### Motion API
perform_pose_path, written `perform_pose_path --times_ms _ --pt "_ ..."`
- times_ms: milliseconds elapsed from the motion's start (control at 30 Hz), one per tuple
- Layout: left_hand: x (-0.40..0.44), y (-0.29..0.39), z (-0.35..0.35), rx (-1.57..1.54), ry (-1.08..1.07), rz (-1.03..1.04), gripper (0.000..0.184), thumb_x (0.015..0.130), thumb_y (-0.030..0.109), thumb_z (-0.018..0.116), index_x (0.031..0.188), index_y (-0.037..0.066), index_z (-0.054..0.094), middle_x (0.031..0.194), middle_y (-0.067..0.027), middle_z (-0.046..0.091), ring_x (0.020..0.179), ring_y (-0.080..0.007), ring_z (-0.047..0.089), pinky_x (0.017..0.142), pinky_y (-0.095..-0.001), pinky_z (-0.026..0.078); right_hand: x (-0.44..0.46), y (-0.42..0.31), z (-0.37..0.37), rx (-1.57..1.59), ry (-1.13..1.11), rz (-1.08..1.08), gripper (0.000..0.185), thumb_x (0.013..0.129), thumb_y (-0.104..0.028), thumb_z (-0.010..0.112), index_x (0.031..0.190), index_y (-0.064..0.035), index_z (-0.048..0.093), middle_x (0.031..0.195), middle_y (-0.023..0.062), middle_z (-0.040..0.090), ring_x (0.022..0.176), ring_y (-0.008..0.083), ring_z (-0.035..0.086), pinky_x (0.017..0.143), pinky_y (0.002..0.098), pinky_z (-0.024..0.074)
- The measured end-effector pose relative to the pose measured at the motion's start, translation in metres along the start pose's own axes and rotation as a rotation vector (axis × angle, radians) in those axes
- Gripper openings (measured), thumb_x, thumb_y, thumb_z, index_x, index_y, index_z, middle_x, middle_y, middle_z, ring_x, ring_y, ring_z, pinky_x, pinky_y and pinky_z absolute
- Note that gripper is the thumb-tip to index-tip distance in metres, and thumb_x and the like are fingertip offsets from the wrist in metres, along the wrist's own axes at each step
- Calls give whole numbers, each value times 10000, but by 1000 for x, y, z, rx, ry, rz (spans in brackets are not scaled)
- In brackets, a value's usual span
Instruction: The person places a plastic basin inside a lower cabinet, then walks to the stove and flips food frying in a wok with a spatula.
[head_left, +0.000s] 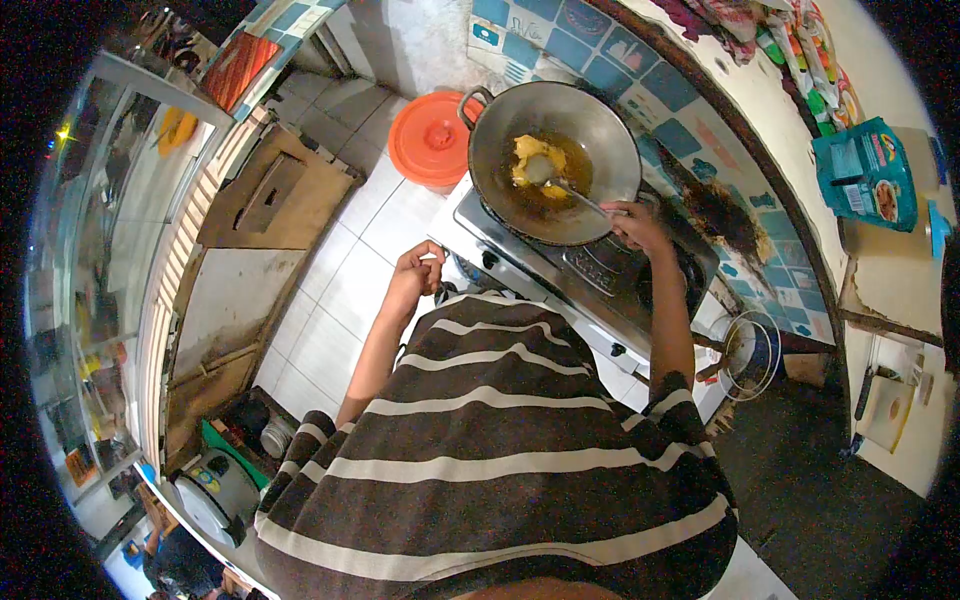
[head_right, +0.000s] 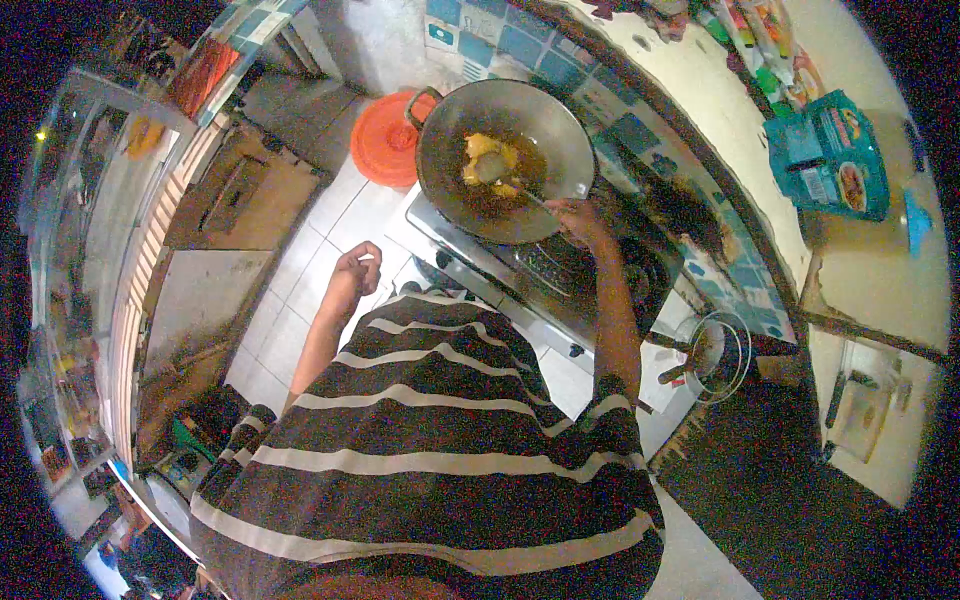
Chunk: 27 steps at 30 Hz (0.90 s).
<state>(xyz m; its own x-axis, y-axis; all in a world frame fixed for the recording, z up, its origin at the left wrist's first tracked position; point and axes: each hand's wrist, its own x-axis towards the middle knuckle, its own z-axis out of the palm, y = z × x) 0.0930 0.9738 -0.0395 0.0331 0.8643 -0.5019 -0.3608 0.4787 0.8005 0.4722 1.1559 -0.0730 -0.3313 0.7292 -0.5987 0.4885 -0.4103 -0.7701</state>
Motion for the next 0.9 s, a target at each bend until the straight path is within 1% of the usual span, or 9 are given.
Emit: perform_pose_path --times_ms 33,133,233,333,433,567,633,733,900 --pt "0 0 0 5 -6 0 241 655 -64 329 804 57 475 510 59 322 423 -55 266 401 -216 184 -4 -5 3 -22 8 16 397 811 -155 529 1201 -78 530 615 -37 448 416 26 341 341 178 241" --pt "2 0 -1 12 -27 8 238 659 -56 328 807 59 476 511 60 323 426 -54 269 401 -216 186 -7 -5 5 -2 60 51 378 817 -167 538 1186 -85 540 614 -40 444 412 25 336 341 175 239" --pt "0 -1 -2 15 -34 18 236 662 -51 329 811 59 474 515 61 323 429 -53 269 400 -215 185 -25 -17 2 58 -3 47 344 826 -183 549 1160 -100 559 615 -45 444 418 26 342 348 175 251" --pt "-2 -1 -1 17 -25 18 235 661 -51 332 815 58 472 519 65 323 432 -50 266 402 -214 182 -32 -16 -3 165 34 72 321 833 -201 563 1147 -138 573 592 -47 430 424 33 347 350 186 262" --pt "-1 -2 -1 7 -38 14 241 655 -55 331 817 58 470 523 69 324 435 -48 261 406 -212 177 -17 -1 -7 -29 142 -8 309 832 -199 571 1138 -165 581 577 -41 429 443 41 379 358 202 295" --pt "0 0 2 4 -52 14 198 690 -41 358 810 67 472 527 76 322 439 -43 253 413 -211 168 -5 -3 3 -449 347 -256 289 819 -146 570 1107 -143 595 637 43 556 535 142 523 483 276 420" --pt "-1 0 4 16 -42 14 163 724 -25 376 804 75 476 527 79 317 442 -40 249 415 -211 164 -17 -30 18 -562 404 -317 287 808 -126 573 1093 -127 599 719 96 623 627 196 592 586 314 468" --pt "-3 2 5 19 -39 13 129 765 -3 392 798 84 482 527 84 312 445 -37 244 416 -211 158 12 -8 23 -719 410 -290 293 794 -132 583 1086 -131 601 864 147 646 785 273 623 722 362 474" --pt "-6 -1 3 9 -20 19 158 757 -21 367 798 78 483 524 81 310 442 -38 237 414 -213 154 -11 -26 41 -790 519 -280 292 807 -148 573 1098 -146 593 958 162 627 884 329 598 778 410 466"
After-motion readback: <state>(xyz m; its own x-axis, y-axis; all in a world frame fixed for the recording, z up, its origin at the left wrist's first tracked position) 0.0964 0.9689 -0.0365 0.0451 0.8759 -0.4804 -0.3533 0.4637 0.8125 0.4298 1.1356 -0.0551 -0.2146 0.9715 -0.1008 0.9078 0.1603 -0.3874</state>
